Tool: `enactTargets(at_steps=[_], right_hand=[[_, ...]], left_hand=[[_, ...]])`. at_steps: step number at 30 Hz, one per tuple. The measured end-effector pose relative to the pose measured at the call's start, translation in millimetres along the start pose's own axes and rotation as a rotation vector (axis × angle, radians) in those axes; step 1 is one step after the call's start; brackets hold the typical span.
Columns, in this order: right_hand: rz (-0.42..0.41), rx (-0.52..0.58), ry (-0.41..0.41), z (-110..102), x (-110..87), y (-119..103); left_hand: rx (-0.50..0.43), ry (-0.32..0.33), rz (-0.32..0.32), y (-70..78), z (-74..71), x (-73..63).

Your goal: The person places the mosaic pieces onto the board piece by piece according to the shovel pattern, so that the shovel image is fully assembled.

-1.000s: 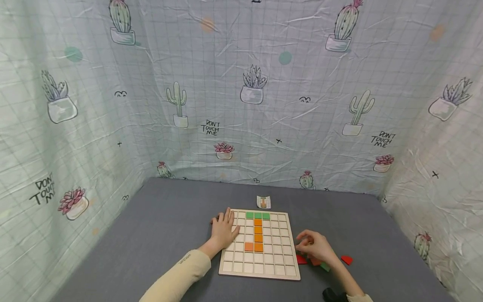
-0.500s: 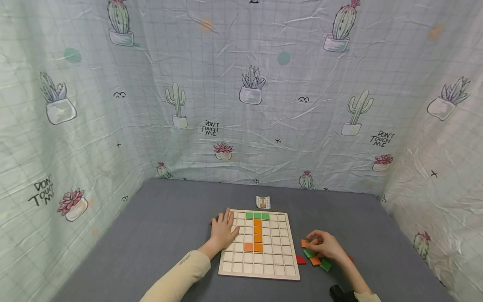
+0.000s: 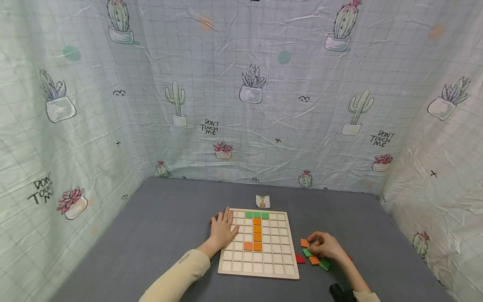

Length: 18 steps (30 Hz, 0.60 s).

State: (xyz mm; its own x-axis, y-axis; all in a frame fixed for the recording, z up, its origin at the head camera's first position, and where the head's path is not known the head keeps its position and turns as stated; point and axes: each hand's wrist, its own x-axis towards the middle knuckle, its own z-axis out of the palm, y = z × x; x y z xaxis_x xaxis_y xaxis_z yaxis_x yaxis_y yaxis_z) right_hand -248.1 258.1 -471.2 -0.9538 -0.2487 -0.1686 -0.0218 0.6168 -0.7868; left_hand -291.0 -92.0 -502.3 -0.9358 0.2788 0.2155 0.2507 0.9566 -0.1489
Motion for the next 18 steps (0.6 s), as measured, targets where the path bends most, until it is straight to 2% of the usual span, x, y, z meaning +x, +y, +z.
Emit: enactTargets(at_steps=[9,18], right_hand=[[-0.015,0.011,-0.012,-2,3.7,-3],[-0.004,-0.041,0.025,-1,10.8,-2]], left_hand=[[-0.016,0.005,0.006,-1.3,-3.4,2.1],[-0.012,-0.021,0.005,-0.7,-0.5,0.5]])
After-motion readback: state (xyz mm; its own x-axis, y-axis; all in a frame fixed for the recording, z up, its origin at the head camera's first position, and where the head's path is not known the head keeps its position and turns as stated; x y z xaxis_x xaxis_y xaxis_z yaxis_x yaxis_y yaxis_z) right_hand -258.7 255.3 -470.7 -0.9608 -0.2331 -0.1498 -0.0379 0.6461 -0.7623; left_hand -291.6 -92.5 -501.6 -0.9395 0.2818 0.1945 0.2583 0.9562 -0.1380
